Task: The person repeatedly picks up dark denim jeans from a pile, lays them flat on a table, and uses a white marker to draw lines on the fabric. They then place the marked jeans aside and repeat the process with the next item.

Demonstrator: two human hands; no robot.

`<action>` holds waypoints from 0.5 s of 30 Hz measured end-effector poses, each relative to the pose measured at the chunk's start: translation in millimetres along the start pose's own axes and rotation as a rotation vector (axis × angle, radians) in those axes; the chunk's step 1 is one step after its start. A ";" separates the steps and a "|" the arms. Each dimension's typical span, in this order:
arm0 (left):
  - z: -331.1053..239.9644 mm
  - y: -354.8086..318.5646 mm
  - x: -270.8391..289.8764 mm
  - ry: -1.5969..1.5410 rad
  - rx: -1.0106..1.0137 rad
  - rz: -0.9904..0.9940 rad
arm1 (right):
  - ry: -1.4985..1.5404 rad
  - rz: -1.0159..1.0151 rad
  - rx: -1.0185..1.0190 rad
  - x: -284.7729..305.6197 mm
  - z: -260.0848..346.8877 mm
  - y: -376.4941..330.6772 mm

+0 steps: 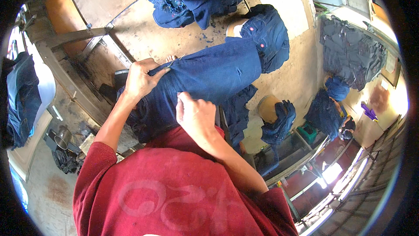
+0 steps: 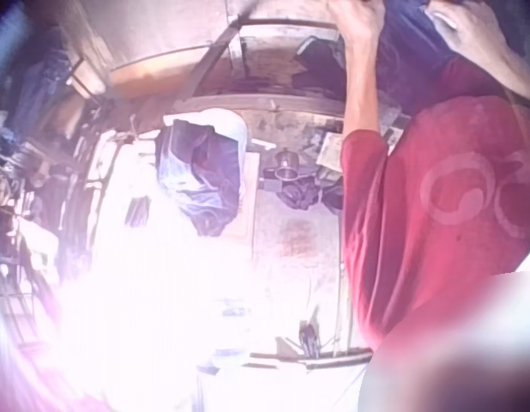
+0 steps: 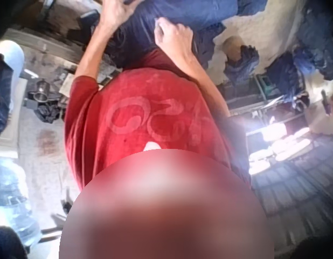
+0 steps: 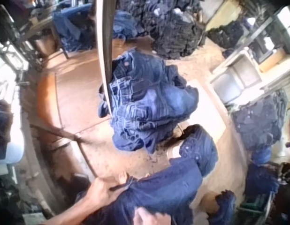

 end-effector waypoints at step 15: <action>-44.3 -237.2 -43.6 -0.318 0.655 -0.560 | 0.407 -0.235 -0.034 71.9 -71.4 -49.6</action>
Point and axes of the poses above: each hand's wrist, its own y-axis towards the middle knuckle, its own x-axis out of the back of the hand, z = x × y, the point moved 2 cm from there along y, towards the middle knuckle, and after that the axes turned 9 degrees about y, right-handed, at the moved point
